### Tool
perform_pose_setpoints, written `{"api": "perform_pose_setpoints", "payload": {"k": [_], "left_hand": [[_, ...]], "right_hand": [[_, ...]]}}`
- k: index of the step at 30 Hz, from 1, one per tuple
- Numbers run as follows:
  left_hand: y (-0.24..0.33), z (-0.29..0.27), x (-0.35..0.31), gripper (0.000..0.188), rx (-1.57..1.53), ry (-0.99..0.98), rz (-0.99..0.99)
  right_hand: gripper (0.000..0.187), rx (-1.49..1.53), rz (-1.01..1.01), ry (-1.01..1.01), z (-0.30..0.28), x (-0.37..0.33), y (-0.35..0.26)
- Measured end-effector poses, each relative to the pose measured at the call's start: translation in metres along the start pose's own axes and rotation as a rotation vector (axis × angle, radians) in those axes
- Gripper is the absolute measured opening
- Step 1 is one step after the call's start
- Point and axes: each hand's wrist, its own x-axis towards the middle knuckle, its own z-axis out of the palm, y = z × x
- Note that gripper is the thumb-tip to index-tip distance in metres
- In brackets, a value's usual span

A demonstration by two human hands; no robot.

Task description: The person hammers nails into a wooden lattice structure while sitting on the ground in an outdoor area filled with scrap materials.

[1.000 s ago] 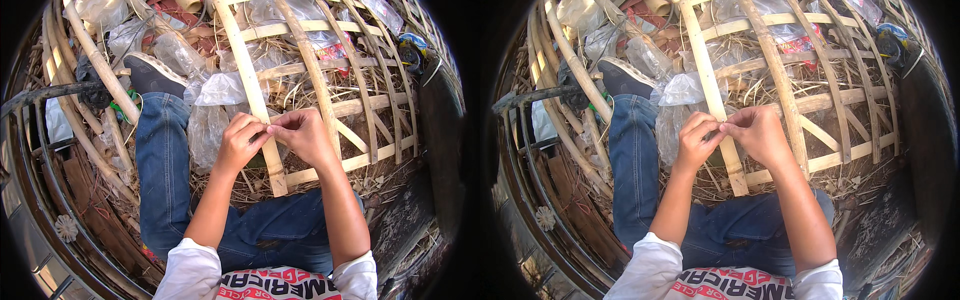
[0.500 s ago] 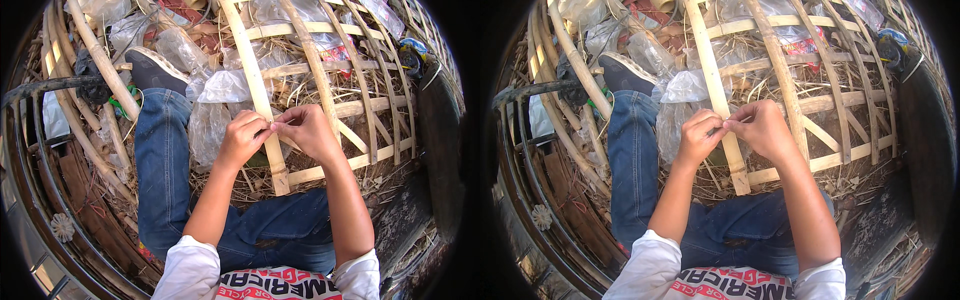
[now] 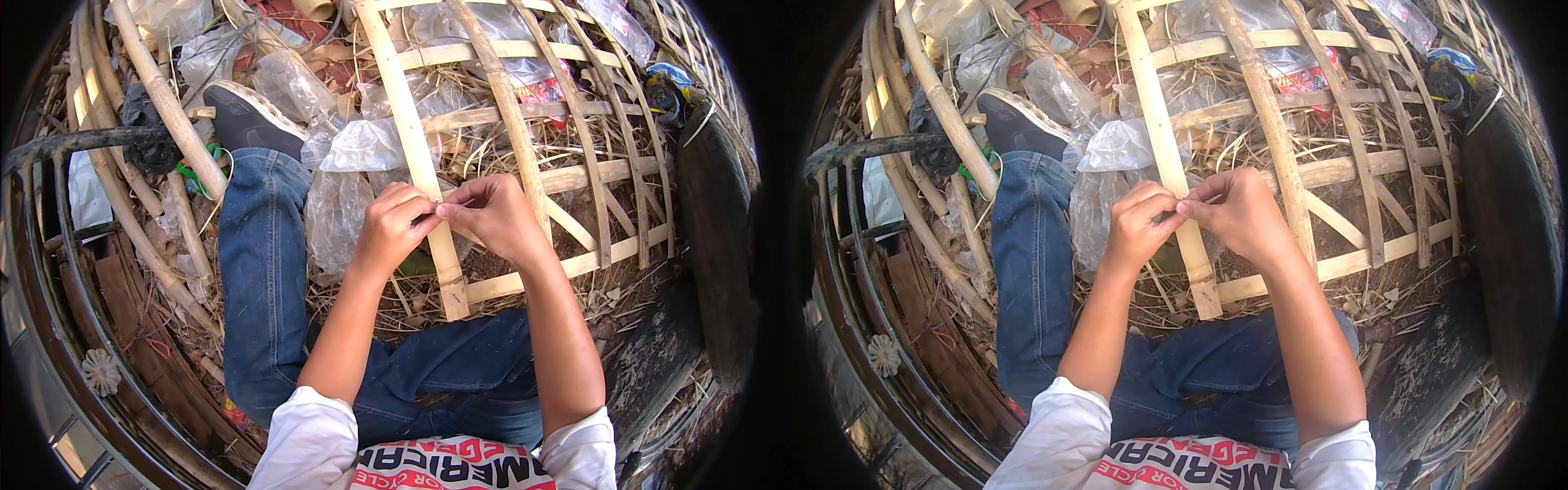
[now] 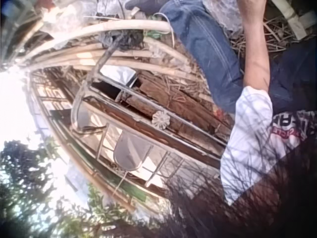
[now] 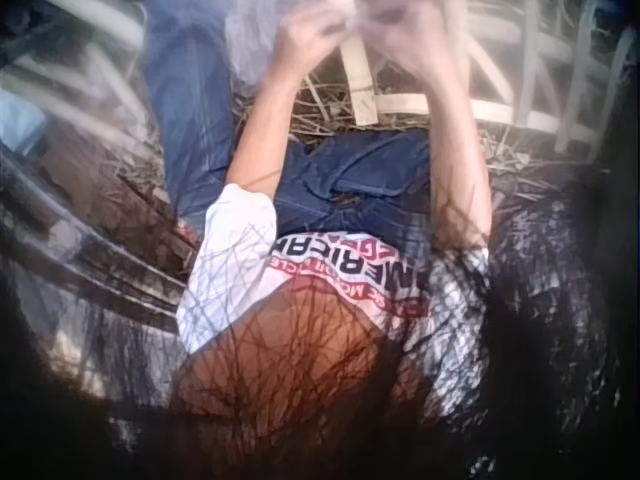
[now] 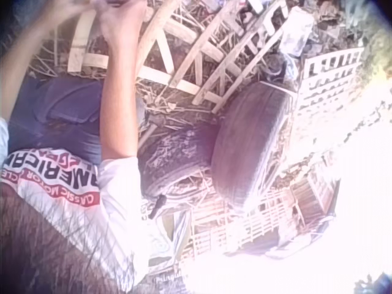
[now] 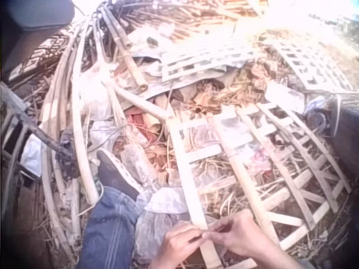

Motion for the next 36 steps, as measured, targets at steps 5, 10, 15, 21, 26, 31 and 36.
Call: {"api": "perform_pose_setpoints", "payload": {"k": [5, 10, 15, 21, 26, 31, 36], "left_hand": [[0.002, -0.001, 0.005, 0.019, -0.025, -0.016, 0.001], [0.0, 0.001, 0.001, 0.02, -0.077, 0.024, -0.054], [-0.001, -0.003, 0.0, 0.02, -0.078, -0.01, -0.08], [0.007, 0.009, 0.003, 0.021, -0.037, -0.022, -0.076], [0.002, 0.004, -0.002, 0.021, -0.013, 0.009, -0.08], [0.009, 0.017, -0.001, 0.024, -0.025, 0.005, -0.097], [0.001, 0.004, -0.003, 0.021, 0.056, 0.049, -0.068]], "right_hand": [[0.019, 0.004, 0.015, 0.017, -0.001, -0.003, -0.002], [0.019, 0.068, -0.024, 0.254, -0.016, -0.038, -0.02], [0.017, 0.063, -0.016, 0.505, -0.059, -0.145, 0.0], [0.014, -0.255, 0.259, 0.846, -0.102, -0.295, 0.095], [0.043, -0.611, 0.302, 0.715, -0.087, -0.347, 0.163], [0.054, -0.726, 0.486, 0.777, -0.084, -0.358, 0.212], [0.033, -0.548, 0.531, 0.698, -0.102, -0.349, 0.224]]}}
